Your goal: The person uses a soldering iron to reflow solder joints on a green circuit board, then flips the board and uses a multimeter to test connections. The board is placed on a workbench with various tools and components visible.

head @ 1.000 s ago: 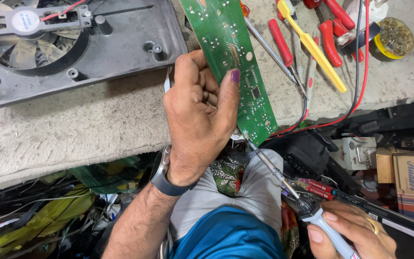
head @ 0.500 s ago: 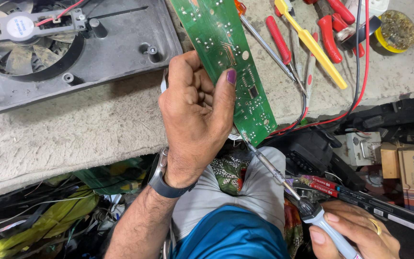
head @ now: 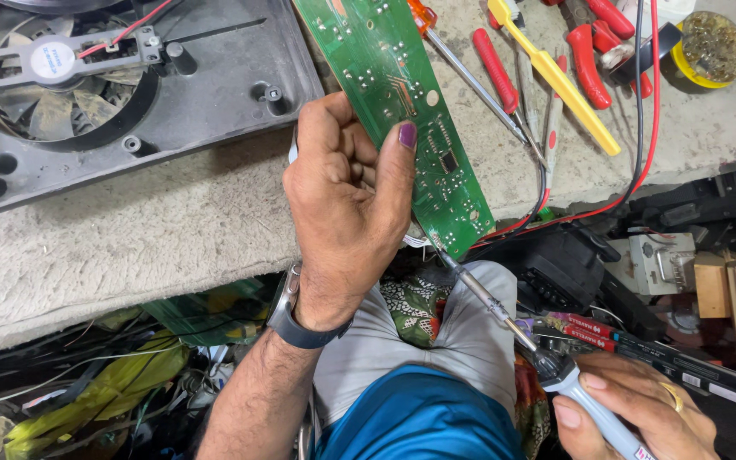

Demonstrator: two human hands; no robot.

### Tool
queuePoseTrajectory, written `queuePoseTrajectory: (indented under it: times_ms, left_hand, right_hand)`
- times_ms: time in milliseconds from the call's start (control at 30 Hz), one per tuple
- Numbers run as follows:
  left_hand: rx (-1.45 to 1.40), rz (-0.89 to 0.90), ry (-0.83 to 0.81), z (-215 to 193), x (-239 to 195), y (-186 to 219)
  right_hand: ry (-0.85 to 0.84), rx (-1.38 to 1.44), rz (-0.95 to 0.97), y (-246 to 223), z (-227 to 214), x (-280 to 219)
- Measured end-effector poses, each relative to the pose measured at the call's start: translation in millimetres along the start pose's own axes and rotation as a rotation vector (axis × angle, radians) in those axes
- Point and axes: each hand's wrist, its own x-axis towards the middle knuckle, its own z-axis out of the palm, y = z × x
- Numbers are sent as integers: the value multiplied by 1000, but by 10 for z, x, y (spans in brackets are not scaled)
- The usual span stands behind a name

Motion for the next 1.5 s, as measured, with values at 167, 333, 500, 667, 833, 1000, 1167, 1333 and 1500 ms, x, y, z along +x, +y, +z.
queuePoseTrajectory:
  times_ms: [167,333,500,667,833,1000,1167,1333,1500]
  left_hand:
    - [0,7,-5,3,7,-16]
    - [-38,-18,-10,5,4,-33]
    - [-7,-26,-29,-4,29,-34]
    - [-73,-75,-88,-5,56,9]
    - [-81,-105,-114,4,67,14]
    - [-120,-146,-128,9,82,19]
    - [-139,-153,-133,5,87,15]
    - [-115,-140,-134,-8,85,10]
    - [-103,-139,-129,-11,83,14]
  right_hand:
    - [-30,17,20,-94,-14,63]
    - [-27,8,1,-104,-30,70]
    - [-17,13,27,9,-96,-74]
    - [27,83,129,148,-143,-226]
    - [66,85,162,152,-140,-311]
    - [72,84,170,128,-121,-290]
    - [70,123,152,147,-98,-224]
    - [156,143,69,163,30,-105]
    - [71,143,-30,141,64,52]
